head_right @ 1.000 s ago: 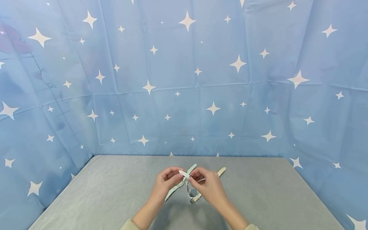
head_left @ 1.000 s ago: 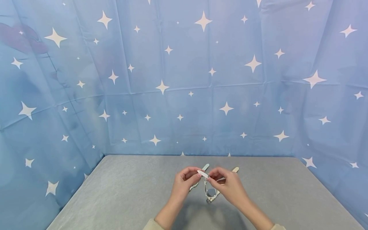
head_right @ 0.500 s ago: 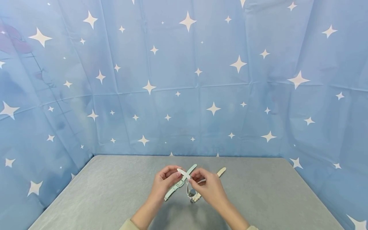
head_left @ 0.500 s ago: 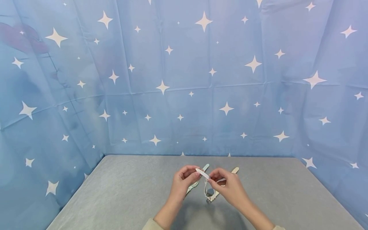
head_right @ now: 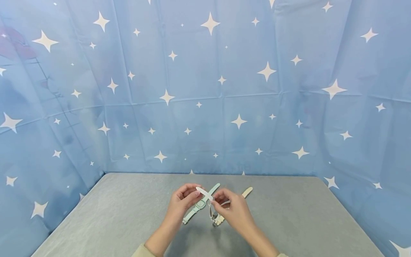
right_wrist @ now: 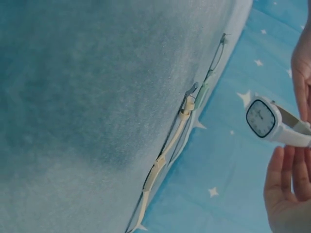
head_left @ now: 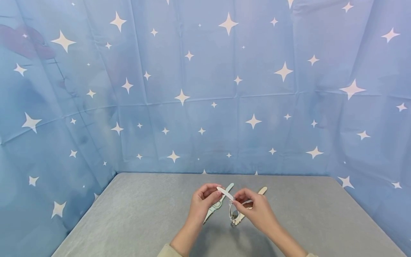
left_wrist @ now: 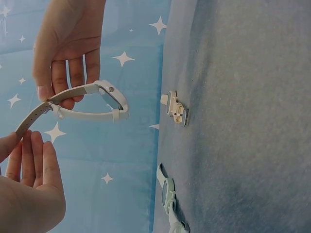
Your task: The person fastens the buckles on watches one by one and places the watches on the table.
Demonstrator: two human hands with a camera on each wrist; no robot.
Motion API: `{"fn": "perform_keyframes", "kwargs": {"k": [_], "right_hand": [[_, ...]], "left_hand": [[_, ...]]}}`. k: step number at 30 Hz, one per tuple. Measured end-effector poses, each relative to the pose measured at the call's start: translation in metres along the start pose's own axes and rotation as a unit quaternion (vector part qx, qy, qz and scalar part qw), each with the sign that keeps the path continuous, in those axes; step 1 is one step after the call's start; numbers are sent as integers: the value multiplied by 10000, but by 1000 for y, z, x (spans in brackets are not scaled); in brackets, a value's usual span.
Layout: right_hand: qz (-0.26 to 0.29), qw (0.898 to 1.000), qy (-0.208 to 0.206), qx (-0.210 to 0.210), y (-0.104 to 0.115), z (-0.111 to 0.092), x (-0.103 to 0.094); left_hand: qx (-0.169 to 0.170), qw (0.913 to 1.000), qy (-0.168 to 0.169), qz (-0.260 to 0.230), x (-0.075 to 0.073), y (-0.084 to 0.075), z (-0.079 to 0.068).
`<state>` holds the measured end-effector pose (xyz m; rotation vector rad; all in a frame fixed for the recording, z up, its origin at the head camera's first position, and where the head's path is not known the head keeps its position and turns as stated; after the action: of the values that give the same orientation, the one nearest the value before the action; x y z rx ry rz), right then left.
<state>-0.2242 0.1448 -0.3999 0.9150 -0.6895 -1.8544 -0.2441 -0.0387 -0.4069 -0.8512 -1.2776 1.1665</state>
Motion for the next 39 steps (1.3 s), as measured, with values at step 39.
{"fn": "perform_keyframes", "kwargs": {"k": [39], "right_hand": [[227,9985,152,478,2,-2,-3]], "left_hand": [[-281,9985,290,359,1,10,-2]]}}
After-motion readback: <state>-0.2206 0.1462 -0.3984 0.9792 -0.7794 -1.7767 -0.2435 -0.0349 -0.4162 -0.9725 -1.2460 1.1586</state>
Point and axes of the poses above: each hand's wrist, its own z-axis towards the middle knuckle, its own x-axis out of the palm, y = z × x, the point moved 2 cm from there along z, towards the middle knuckle, and after that the axes turned 15 degrees about -y, right-handed, at the moved point
